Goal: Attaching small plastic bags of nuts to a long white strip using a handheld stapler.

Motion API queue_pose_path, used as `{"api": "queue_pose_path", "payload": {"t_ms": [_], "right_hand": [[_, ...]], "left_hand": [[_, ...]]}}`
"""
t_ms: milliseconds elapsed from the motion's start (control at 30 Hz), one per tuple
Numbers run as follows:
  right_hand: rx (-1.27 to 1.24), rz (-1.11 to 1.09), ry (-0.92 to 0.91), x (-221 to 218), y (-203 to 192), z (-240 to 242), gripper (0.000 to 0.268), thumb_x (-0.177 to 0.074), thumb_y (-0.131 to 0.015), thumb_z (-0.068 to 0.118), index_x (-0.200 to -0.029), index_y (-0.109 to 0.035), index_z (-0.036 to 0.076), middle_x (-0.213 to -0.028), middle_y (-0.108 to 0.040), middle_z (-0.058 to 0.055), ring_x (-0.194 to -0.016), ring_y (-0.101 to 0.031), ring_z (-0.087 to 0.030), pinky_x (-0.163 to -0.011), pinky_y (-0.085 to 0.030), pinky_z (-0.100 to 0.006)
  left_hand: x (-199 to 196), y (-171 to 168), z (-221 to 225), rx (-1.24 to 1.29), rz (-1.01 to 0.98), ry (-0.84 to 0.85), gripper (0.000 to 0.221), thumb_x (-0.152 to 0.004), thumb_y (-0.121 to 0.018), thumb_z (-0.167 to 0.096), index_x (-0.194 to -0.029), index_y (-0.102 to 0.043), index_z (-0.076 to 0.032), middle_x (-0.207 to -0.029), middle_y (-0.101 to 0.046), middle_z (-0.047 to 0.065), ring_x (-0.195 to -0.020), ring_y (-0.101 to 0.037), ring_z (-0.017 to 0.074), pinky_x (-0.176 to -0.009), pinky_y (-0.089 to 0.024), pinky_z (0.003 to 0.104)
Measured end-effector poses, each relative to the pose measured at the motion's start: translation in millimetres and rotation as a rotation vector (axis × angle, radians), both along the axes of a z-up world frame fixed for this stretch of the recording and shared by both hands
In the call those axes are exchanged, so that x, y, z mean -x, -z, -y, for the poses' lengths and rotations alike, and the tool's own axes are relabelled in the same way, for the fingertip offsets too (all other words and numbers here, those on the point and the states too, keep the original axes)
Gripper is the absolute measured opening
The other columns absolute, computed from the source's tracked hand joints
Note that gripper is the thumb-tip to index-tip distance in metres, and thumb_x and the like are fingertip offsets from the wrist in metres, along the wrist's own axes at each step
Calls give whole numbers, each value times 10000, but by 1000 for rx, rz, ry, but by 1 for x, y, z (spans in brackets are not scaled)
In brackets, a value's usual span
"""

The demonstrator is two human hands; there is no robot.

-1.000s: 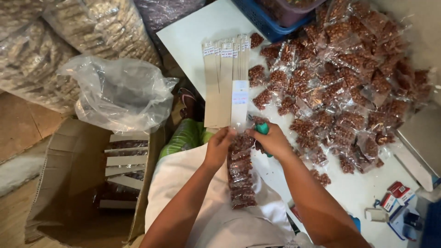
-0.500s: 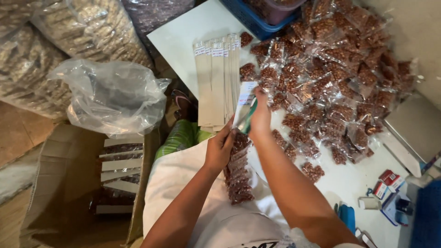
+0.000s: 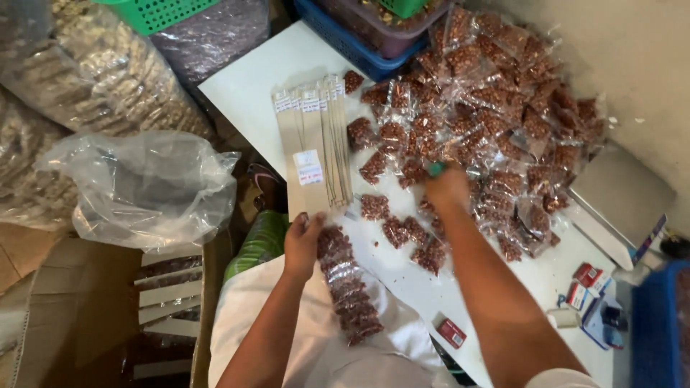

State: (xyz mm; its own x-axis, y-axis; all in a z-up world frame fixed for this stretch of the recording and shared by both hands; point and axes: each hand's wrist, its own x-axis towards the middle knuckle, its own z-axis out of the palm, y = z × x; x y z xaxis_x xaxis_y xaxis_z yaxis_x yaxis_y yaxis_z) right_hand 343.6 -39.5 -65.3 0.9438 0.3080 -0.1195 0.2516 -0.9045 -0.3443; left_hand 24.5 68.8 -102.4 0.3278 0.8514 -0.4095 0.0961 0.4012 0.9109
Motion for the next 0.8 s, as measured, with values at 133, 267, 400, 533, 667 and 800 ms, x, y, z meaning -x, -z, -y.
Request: {"api": "queue_pose_path", "payload": {"t_ms": [133, 267, 400, 533, 667, 800], "right_hand": [[96, -1, -170, -30, -21, 23, 811, -774, -753, 649, -1410, -579, 178, -1413, -469, -142, -1014, -697, -436, -788, -589, -603], [217, 103, -296, -16, -39, 6, 637, -831, -698, 574, -1330, -654, 179, -1418, -472, -93, -1032, -705, -459, -880, -575, -579], [267, -31, -292, -20, -53, -16, 546, -871, -646, 491, -1249, -722, 105, -1263, -691, -160, -1099, -702, -427, -881, -579, -530], [54, -63, -441, -25, -74, -14, 493, -859, -706, 381, -1252, -715, 83, -1200, -694, -199, -1113, -681, -437, -908, -570, -555], [343, 120, -840, -7, -109, -18, 449, -878, -633, 224, -1324, -677, 254, -1446, -537, -81, -1212, -642, -430, -1031, -521, -559], [683, 344, -843, -28, -98, -27, 332, -881, -605, 222, -1158, -788, 229, -1414, -597, 21, -1074, -751, -326, -931, -588, -486]], "left_hand": [[-9, -12, 5, 56, -98, 81, 456, -927, -743, -433, -1207, -679, -79, -893, -745, 103, -888, -686, 208, -891, -540, 434], [-19, -28, 14, 17, -232, 278, 543, -912, -718, -504, -1324, -660, -155, -1280, -708, 120, -1290, -604, 286, -1120, -443, 470], [-16, -59, 14, -10, -281, 374, 678, -903, -705, -531, -1411, -588, -97, -1377, -653, 131, -1379, -529, 283, -1182, -383, 461], [-13, -12, 7, -68, -231, 317, 423, -950, -675, -469, -1180, -690, -114, -1120, -749, 124, -1195, -653, 273, -1057, -482, 458], [-11, -19, 10, -93, -219, 328, 547, -944, -660, -459, -1294, -624, -40, -1296, -666, 226, -1334, -548, 372, -1143, -410, 510], [-4, -29, 11, -89, -183, 346, 674, -950, -637, -450, -1431, -547, 13, -1427, -589, 242, -1404, -480, 370, -1195, -348, 506]]}}
